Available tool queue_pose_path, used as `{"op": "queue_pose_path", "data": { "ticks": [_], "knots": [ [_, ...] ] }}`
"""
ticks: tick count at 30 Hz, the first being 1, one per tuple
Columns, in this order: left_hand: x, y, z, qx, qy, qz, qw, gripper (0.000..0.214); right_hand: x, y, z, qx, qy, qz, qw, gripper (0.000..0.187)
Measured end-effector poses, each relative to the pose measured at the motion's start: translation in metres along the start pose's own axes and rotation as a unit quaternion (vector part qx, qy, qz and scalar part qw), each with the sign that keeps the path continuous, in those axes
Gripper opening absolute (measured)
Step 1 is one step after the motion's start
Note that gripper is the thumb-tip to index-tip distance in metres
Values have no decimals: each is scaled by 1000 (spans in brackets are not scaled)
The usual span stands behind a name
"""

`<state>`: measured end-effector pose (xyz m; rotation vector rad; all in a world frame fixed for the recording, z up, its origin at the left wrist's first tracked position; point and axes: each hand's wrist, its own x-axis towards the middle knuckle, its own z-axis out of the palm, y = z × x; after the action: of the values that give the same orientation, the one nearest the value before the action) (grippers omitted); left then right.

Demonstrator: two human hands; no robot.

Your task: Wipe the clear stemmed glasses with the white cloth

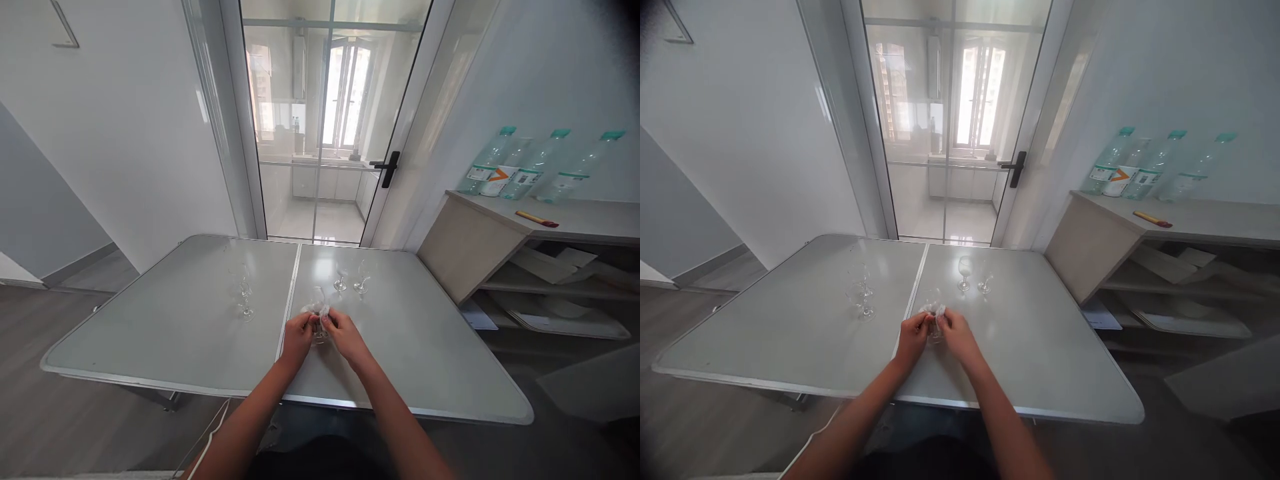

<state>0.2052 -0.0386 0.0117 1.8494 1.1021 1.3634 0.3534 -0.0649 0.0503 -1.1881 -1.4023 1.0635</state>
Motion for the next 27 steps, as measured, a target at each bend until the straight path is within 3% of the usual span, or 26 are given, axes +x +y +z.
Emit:
{"op": "queue_pose_path", "data": {
  "ticks": [6,10,13,16,18,20,24,27],
  "knots": [
    [1,4,1,10,-6,20,1000,33,-11,9,7,-34,45,0,998,30],
    [2,7,-2,14,44,22,999,39,-12,5,15,-44,57,22,997,32],
    [3,4,-4,-52,78,-18,995,31,-10,8,16,5,25,42,999,35],
    [5,1,-3,-195,30,-92,976,44,-10,13,16,72,8,73,995,39],
    [6,0,-3,-275,-45,-120,953,56,-14,13,18,100,28,93,990,44],
    [8,0,-3,-304,-80,-126,941,61,-19,9,21,99,58,82,990,44],
    [9,5,-7,-314,-33,-105,943,62,-26,-5,25,123,22,26,992,40],
    [8,10,-9,-335,-47,-83,938,62,-26,-8,22,200,5,73,977,40]
  ]
}}
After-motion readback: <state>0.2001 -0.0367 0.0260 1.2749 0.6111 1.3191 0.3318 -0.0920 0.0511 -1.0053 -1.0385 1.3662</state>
